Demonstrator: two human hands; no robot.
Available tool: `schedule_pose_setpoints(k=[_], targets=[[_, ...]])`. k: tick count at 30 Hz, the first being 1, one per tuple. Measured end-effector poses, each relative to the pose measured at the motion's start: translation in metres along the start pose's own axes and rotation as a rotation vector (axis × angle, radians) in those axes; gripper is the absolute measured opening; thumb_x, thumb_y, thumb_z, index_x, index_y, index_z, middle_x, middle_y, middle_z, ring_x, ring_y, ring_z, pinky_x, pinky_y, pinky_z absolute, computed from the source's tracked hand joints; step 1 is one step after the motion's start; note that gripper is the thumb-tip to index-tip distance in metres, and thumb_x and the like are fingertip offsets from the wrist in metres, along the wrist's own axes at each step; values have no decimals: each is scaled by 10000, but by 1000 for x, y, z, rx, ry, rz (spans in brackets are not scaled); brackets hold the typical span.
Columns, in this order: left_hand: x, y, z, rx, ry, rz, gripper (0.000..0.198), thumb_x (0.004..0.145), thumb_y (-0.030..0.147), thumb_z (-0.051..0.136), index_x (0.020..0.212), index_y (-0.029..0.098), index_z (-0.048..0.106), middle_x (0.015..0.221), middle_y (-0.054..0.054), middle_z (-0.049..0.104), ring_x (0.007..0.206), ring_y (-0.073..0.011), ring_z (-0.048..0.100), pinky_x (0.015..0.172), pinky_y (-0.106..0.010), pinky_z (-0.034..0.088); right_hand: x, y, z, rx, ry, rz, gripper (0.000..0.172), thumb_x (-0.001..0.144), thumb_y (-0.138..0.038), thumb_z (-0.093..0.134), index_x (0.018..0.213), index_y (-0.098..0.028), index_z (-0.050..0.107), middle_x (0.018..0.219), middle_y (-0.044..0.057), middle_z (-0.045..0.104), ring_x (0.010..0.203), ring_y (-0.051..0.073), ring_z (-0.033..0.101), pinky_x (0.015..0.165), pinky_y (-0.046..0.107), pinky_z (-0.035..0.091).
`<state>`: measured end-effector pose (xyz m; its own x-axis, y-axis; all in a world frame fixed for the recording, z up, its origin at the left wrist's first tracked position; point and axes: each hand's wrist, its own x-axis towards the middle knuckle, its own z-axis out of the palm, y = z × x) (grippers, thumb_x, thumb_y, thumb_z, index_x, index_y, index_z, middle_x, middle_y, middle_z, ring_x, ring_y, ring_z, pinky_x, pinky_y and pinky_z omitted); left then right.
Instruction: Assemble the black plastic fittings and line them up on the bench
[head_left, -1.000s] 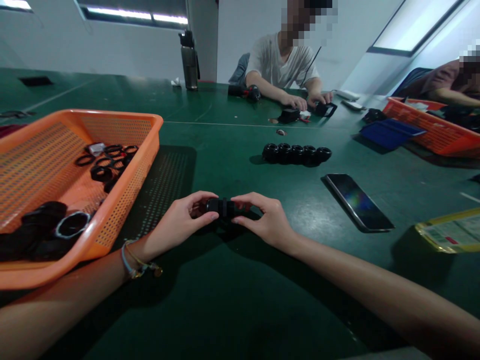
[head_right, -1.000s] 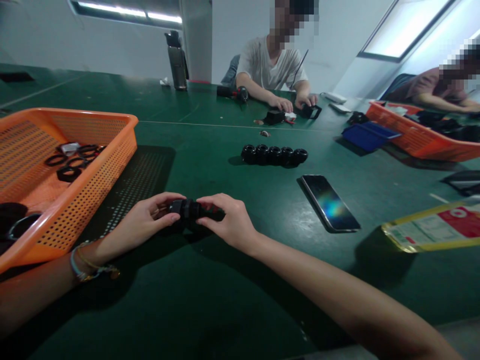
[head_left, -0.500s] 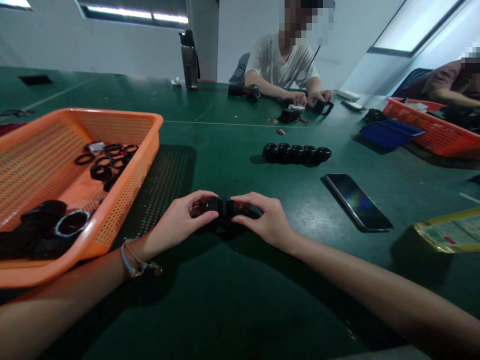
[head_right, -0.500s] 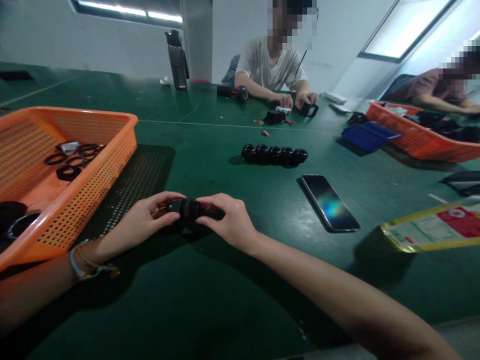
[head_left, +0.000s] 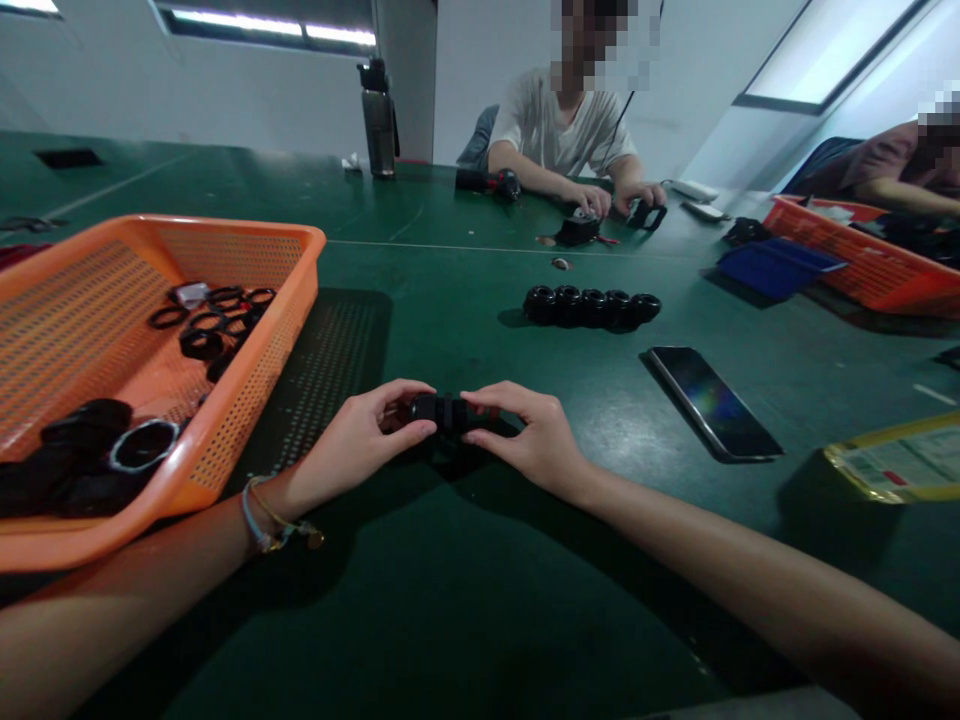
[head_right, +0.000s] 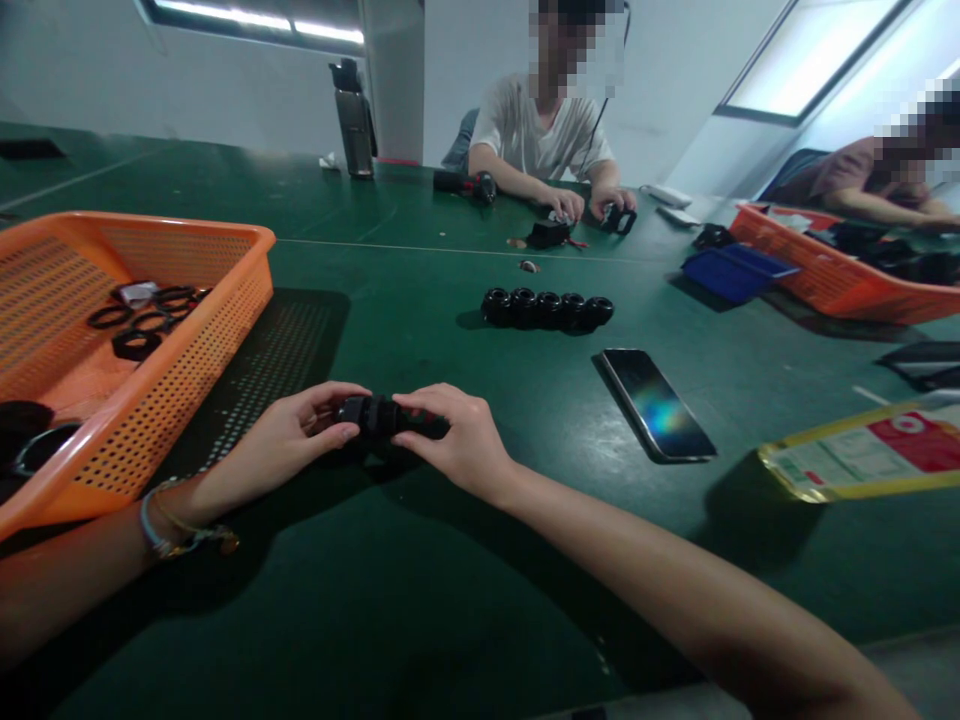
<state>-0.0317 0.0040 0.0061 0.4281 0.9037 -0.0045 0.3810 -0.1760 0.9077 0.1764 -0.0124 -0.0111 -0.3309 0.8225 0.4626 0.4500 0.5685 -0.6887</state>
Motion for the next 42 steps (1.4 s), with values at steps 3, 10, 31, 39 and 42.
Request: schedule_pose_setpoints(k=[3, 10, 31, 39, 42], targets=[[0, -1, 0, -9, -3, 7, 436, 695, 417, 585, 1030, 138, 577, 917, -67, 675, 835, -216, 639, 751, -350, 532, 1, -3, -1, -17, -8, 19, 295, 718, -157, 695, 1006, -205, 656, 872, 28, 704, 789, 157, 654, 708, 316, 545], [0, -2, 0, -20, 2, -9, 441, 687, 412, 587, 1028, 132, 576, 930, -73, 675, 844, -216, 639, 763, -347, 529, 1, -2, 0, -20, -12, 22, 269, 715, -160, 704, 977, -203, 661, 870, 24, 709, 785, 156, 654, 720, 306, 534], [0, -3, 1, -13, 1, 3, 437, 692, 417, 582, 1030, 140, 573, 926, -74, 676, 832, -215, 642, 748, -349, 532, -1, 1, 1, 15, 23, 0, 265, 713, -176, 714, 973, -218, 688, 939, 45, 722, 857, 177, 669, 753, 351, 557], [0, -2, 0, 6, -1, -2, 433, 700, 406, 578, 1043, 141, 573, 931, -73, 681, 830, -212, 645, 743, -349, 532, 0, 2, 2, 16, 20, -5, 254, 720, -189, 715, 972, -201, 683, 924, 50, 723, 838, 171, 668, 753, 346, 552], [0, -2, 0, 3, 1, -2, 427, 700, 403, 583, 1040, 144, 577, 924, -69, 683, 827, -210, 646, 741, -346, 532, 0, 2, 2, 12, 11, -1, 246, 726, -198, 711, 970, -206, 680, 906, 39, 722, 829, 169, 666, 748, 341, 548]])
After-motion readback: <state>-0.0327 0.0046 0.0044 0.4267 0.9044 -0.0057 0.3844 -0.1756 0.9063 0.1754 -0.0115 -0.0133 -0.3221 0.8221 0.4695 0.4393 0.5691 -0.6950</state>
